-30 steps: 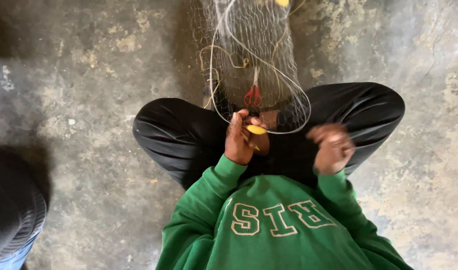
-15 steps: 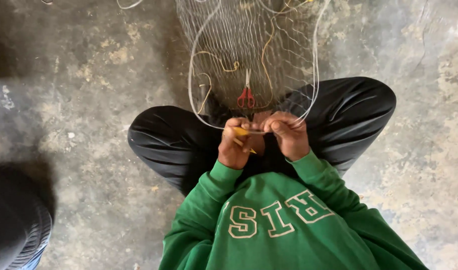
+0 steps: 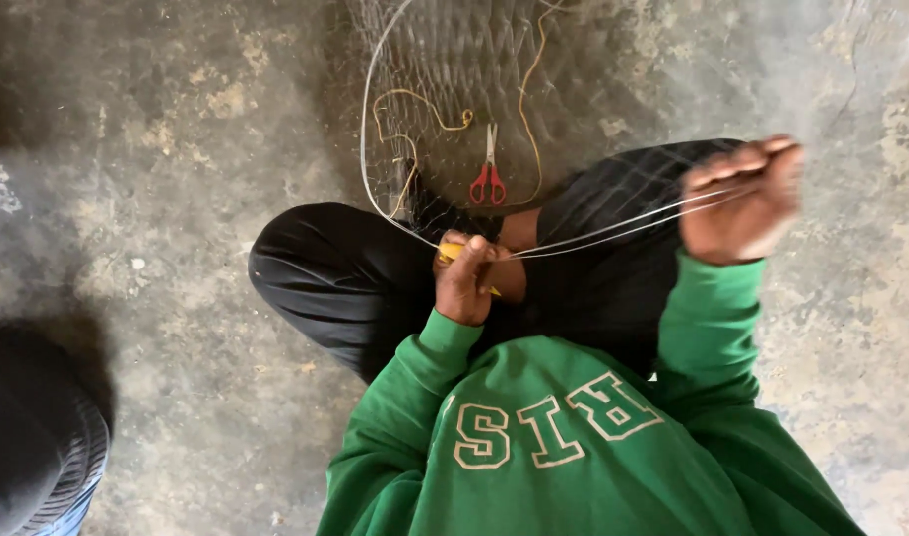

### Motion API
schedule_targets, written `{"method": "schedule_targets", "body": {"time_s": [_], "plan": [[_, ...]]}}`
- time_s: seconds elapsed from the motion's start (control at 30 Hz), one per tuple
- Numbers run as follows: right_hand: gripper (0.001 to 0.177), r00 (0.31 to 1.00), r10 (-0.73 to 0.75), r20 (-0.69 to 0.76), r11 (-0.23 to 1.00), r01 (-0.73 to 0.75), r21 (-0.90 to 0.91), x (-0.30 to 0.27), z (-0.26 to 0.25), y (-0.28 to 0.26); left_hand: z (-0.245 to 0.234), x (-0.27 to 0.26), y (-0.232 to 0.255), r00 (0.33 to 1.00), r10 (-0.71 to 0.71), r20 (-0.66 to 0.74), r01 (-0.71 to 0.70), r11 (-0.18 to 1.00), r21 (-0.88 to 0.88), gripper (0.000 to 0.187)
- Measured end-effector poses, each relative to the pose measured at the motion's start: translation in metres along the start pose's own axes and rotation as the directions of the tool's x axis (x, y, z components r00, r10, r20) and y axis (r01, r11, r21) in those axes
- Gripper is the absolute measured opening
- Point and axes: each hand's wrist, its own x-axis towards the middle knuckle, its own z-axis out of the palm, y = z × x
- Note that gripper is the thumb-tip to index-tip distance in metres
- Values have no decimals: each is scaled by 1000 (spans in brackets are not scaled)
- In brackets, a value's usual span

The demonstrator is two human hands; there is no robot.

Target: Repairing a fishing net by untangling lines and arranging floats

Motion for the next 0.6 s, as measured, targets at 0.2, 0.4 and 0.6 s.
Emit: {"method": "schedule_targets", "body": {"time_s": [0.2, 0.4, 0.6], "plan": [[24, 994, -14, 107, 1000, 15, -12, 19, -50, -38, 2, 0, 9, 998, 7, 58, 0, 992, -122, 9], [9, 996, -76, 43, 993, 80, -83, 9, -15, -32, 7, 0, 11, 999, 26, 23, -24, 997, -74, 8], [14, 999, -36, -27, 996, 33, -89, 10, -8, -19, 1, 5, -4, 998, 0, -59, 3, 999, 38, 10]]}}
